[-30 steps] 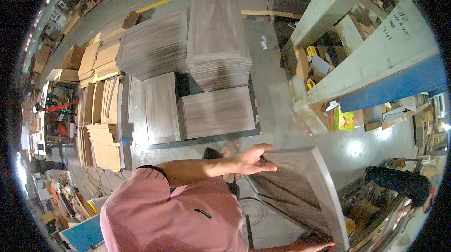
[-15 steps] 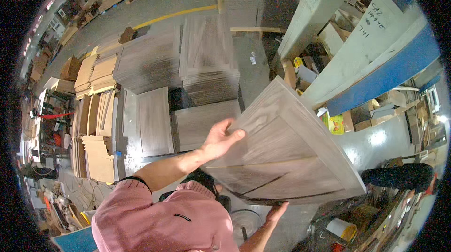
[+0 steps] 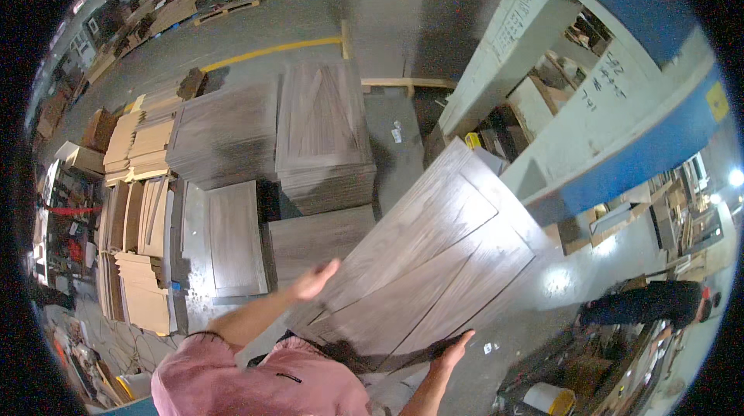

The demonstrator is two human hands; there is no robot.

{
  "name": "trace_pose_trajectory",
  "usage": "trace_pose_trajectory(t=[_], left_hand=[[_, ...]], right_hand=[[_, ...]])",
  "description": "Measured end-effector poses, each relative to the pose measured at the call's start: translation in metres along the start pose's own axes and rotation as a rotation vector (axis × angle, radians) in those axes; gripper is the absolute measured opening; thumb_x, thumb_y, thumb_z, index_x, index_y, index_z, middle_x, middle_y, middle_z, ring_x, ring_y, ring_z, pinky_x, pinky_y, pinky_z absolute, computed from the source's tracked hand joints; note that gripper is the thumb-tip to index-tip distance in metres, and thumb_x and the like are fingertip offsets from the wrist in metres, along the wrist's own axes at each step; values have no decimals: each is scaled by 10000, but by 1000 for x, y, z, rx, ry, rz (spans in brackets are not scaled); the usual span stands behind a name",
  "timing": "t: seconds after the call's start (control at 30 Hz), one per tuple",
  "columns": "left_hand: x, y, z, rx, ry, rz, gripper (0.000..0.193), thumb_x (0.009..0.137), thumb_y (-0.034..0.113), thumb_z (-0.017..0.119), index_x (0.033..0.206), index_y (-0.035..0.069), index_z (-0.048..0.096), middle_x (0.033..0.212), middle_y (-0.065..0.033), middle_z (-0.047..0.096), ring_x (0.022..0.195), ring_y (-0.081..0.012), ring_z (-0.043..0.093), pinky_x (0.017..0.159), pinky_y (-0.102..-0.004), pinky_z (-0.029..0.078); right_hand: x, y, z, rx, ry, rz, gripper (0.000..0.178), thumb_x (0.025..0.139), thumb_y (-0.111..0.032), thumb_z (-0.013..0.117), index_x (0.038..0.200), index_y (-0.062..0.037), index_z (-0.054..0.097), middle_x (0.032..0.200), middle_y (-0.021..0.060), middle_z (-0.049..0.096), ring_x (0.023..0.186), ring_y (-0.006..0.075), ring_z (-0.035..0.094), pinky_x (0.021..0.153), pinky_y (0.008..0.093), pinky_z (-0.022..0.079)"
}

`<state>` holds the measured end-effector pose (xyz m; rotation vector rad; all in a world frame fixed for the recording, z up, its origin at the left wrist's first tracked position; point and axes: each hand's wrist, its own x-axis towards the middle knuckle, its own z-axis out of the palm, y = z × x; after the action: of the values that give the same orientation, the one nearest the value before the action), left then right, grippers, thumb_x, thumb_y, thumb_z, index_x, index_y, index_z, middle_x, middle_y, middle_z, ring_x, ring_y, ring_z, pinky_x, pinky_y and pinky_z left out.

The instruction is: The person assembles a wooden door panel by applying glue to the joints of a wooden frame and inserting wooden slats. The person then picks up the assembled panel and places it onto a stack of similar panels.

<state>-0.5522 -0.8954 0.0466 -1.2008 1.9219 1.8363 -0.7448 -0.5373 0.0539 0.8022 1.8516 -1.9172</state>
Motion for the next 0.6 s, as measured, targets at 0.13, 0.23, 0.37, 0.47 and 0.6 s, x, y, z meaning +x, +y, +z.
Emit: trace_pose_trajectory(t=[0.13, 0.23, 0.37, 0.47, 0.6], left_hand=[[-16, -97, 18, -303, 259, -45, 733, 1002, 652, 412, 1199, -6, 668, 1155, -157, 673, 1148, -253, 581, 1040, -348, 410], [-7, -82, 6, -433, 508, -186, 787, 970, 669, 439, 1250, -34, 653, 1195, -193, 674, 1195, -288, 588, 1051, -353, 402], [65, -155, -43, -601, 634, -369, 948, 924, 734, 424, 1341, -106, 563, 1349, -251, 606, 1327, -359, 521, 1106, -394, 359], [86, -105, -87, -867, 687, -347, 968, 919, 744, 414, 1408, -86, 508, 1433, -237, 542, 1389, -346, 454, 1125, -411, 336], [121, -83, -146, -744, 728, -351, 992, 909, 763, 417, 1451, -67, 468, 1493, -216, 487, 1425, -323, 408, 1138, -401, 323]], right_hand=[[33, 15, 35, -95, 8, -54, 646, 975, -630, 530, 970, 11, 609, 781, 78, 598, 661, 222, 601, 606, 371, 511], [55, 18, 102, -124, -123, -158, 447, 1006, -448, 573, 835, -35, 599, 734, 56, 593, 648, 189, 586, 615, 350, 499], [97, 32, 169, -357, -393, -192, 437, 972, -354, 652, 1153, 43, 640, 1081, 123, 663, 994, 212, 601, 891, 350, 478], [94, 56, 208, -537, -481, -139, 711, 975, -343, 667, 1459, 109, 408, 1476, 204, 496, 1351, 271, 456, 1145, 344, 310], [84, 94, 252, -560, -590, -282, 733, 918, -350, 732, 1407, 121, 455, 1402, 200, 551, 1325, 260, 489, 1108, 333, 369]])
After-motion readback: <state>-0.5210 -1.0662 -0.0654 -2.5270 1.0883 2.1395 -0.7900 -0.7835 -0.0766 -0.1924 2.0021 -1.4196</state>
